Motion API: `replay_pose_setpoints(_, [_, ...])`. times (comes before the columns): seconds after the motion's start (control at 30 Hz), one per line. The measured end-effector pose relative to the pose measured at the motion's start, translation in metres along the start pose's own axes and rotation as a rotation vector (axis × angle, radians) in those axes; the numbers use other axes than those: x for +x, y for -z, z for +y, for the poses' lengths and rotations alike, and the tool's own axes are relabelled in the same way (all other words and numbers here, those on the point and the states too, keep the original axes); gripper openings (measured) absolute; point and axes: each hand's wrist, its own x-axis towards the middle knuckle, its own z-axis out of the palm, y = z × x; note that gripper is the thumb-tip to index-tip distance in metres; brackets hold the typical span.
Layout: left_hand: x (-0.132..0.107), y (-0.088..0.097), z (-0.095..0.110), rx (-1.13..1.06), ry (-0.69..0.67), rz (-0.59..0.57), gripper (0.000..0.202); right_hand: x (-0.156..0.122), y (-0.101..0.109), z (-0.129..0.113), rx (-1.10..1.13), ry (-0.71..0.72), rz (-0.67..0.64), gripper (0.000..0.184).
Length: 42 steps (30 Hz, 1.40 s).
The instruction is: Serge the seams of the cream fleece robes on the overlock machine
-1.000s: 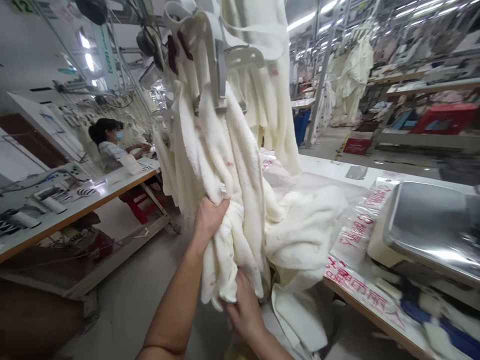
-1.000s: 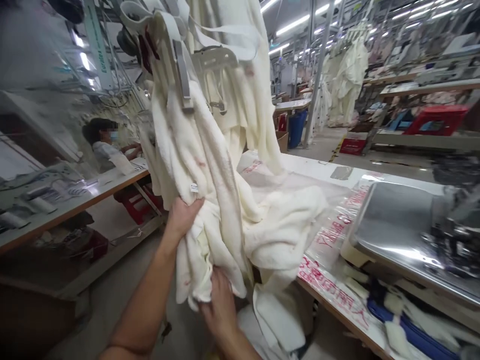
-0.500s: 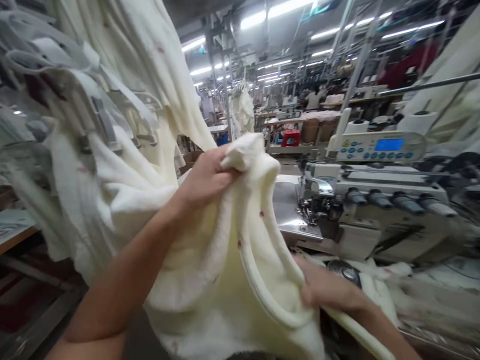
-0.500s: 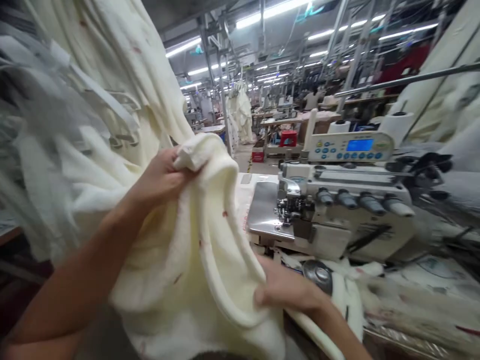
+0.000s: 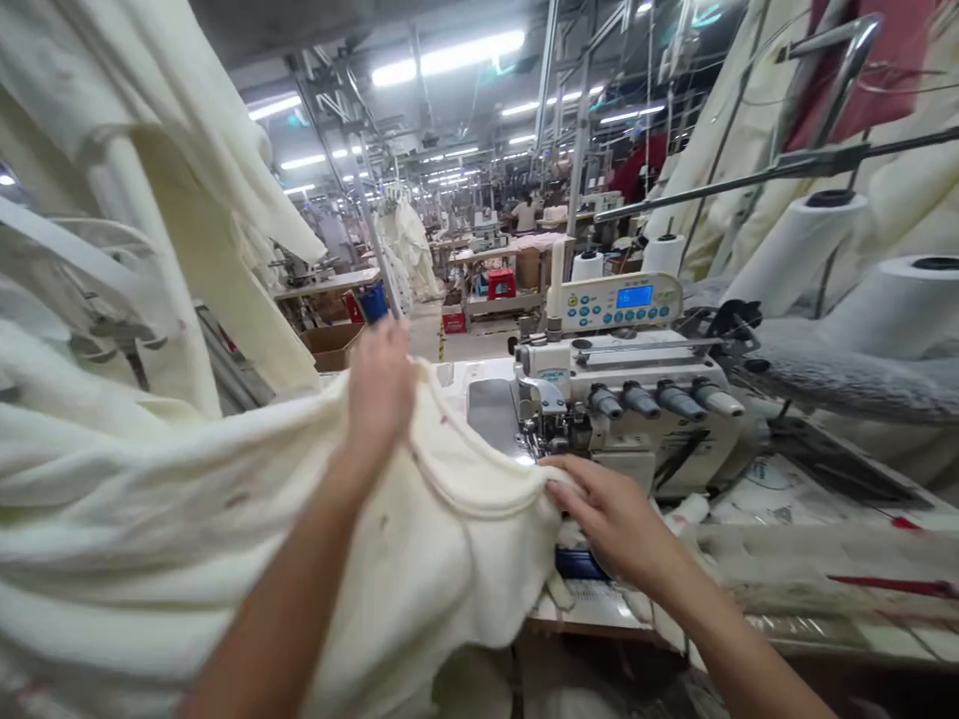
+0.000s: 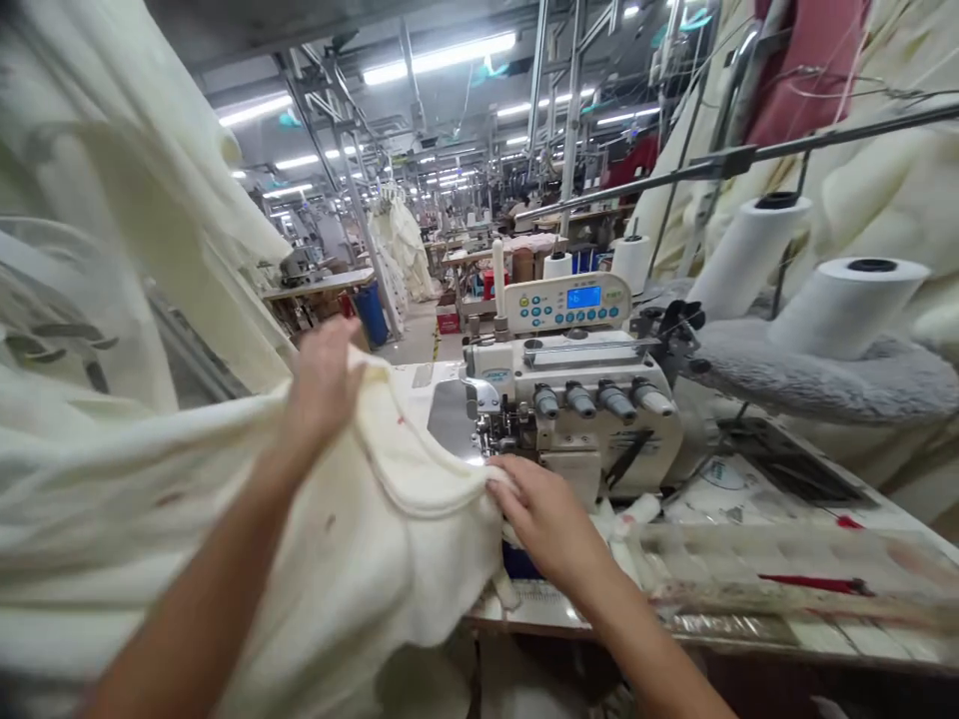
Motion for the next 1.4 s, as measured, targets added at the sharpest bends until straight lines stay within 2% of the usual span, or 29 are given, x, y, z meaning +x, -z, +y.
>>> replay_pose_setpoints(0.03, [-0.02,-0.016,0.021,-0.025,-0.011,-0.004,0.028,0.003,-0.002,0.002,-0.03,-0.033,0.031,0.022])
replay_pose_setpoints(0.1, [-0.063,-0.047,0.055,-0.133,-0.076,-0.129,0.027,0.005,-0.006,0.007,-0.076,-0.094,0.064,0.019])
replay_pose_setpoints(0.17, [-0.092,-0.069,0.071,-0.108,-0.066,-0.177,0.024,0.003,-0.005,0.012,-0.073,-0.124,0.065,0.019])
replay_pose_setpoints(0.2, [-0.098,-0.075,0.072,-0.088,-0.073,-0.209,0.021,0.002,-0.002,0.014,-0.046,-0.128,0.052,0.02])
replay_pose_setpoints(0.27, [-0.095,-0.079,0.066,-0.06,-0.113,-0.286,0.017,0.001,0.005,0.018,0.031,-0.129,0.01,0.022])
replay_pose_setpoints(0.33, [-0.082,-0.077,0.057,-0.086,-0.138,-0.373,0.017,0.003,0.011,0.02,0.074,-0.13,-0.021,0.024])
replay_pose_setpoints(0.47, [-0.061,-0.073,0.05,-0.218,-0.047,-0.472,0.013,0.011,0.011,0.019,-0.062,-0.206,0.061,0.023])
replay_pose_setpoints(0.67, [-0.053,-0.082,0.057,-0.263,0.032,-0.467,0.013,0.014,0.002,0.014,-0.219,-0.236,0.212,0.02])
replay_pose_setpoints(1.0, [-0.053,-0.085,0.053,-0.267,-0.002,-0.446,0.015,0.008,-0.001,0.018,-0.26,-0.149,0.272,0.019])
replay_pose_setpoints(1.23, [-0.049,-0.089,0.054,-0.176,-0.031,-0.446,0.012,0.009,-0.013,0.026,-0.373,-0.09,0.341,0.022])
replay_pose_setpoints(1.33, [-0.047,-0.088,0.055,-0.145,-0.028,-0.458,0.011,0.0,-0.019,0.029,-0.419,-0.016,0.452,0.023])
replay_pose_setpoints(1.4, [-0.046,-0.086,0.056,-0.127,-0.015,-0.474,0.012,-0.012,-0.022,0.03,-0.427,0.042,0.618,0.022])
